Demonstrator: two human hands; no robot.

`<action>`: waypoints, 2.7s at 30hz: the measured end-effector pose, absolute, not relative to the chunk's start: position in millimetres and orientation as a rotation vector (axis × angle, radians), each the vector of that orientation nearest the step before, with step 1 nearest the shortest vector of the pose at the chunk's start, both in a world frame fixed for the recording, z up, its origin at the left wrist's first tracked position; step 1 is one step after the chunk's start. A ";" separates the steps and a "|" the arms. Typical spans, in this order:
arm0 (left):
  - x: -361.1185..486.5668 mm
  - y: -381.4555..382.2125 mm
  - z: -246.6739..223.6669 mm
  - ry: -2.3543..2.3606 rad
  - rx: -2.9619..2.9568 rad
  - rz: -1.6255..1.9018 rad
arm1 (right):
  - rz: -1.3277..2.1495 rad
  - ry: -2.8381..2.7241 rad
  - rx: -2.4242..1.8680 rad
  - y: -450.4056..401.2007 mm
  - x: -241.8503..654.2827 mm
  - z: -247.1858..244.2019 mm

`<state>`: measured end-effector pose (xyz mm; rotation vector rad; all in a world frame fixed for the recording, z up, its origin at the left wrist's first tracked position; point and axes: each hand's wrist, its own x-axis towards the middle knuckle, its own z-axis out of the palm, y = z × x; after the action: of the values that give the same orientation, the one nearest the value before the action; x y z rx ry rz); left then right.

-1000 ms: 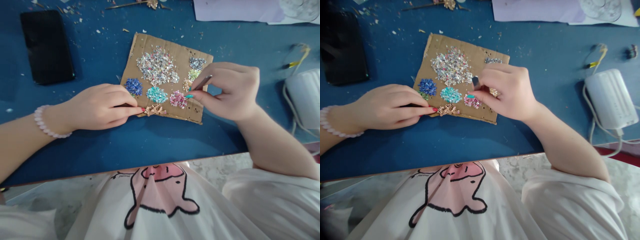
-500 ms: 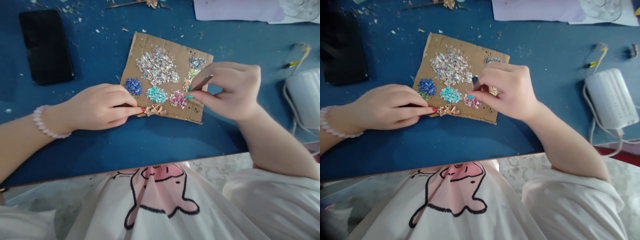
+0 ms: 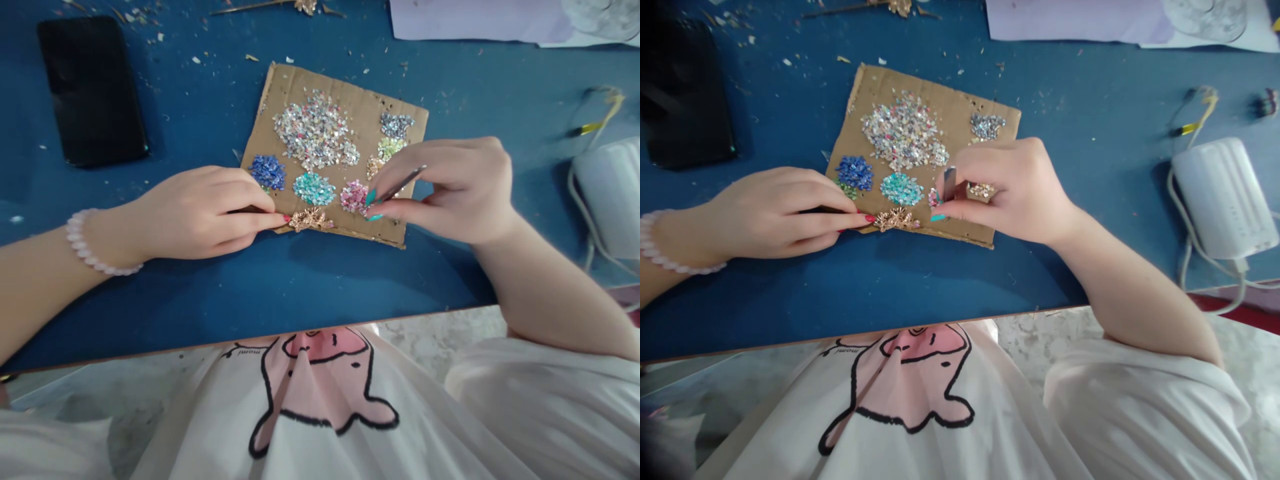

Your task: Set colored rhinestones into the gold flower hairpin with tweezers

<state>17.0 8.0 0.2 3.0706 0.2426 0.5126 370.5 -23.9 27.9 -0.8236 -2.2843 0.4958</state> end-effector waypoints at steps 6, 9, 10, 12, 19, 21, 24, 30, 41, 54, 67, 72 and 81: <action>16.9 8.3 -1.3 0.230 3.065 0.554 | 0.541 -2.306 -0.672 -18.6 372.7 26.2; 18.1 8.7 -2.3 0.253 3.071 0.558 | 0.494 -2.300 -0.632 -16.4 373.8 23.9; 18.5 8.8 -2.5 0.252 3.070 0.564 | 0.487 -2.304 -0.622 -16.1 374.3 23.3; 19.1 8.7 -2.2 0.243 3.067 0.570 | 0.496 -2.325 -0.629 -16.1 375.3 22.6; 19.4 7.4 1.9 0.209 3.058 0.578 | 0.506 -2.405 -0.749 -16.7 377.0 24.2; 19.4 8.3 1.1 0.188 3.056 0.632 | 0.510 -2.422 -0.734 -15.6 377.5 23.7; 18.8 10.0 -0.7 0.171 3.065 0.642 | 0.508 -2.449 -0.762 -14.3 378.6 21.5; 17.5 9.1 1.0 0.205 3.086 0.571 | 0.477 -2.447 -0.690 -14.6 379.0 17.7; 16.0 7.3 -1.7 0.278 3.090 0.489 | 0.693 -2.498 -0.876 -21.6 374.3 37.1; 22.0 9.2 2.4 0.125 3.099 0.606 | 0.703 -2.555 -0.759 -22.9 378.0 41.6; 16.9 8.0 -2.6 0.272 3.037 0.511 | 0.651 -2.655 -0.785 -21.9 380.8 46.7; 16.2 7.6 -2.0 0.263 3.046 0.499 | 0.573 -2.669 -0.685 -23.2 381.8 46.6; 16.3 9.4 -5.2 0.280 2.914 0.542 | 0.590 -2.652 -0.635 -26.1 379.8 47.9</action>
<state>16.3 9.4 -5.2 2.9138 0.2803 0.5418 379.8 -26.1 47.9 -0.6351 -2.6523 0.5904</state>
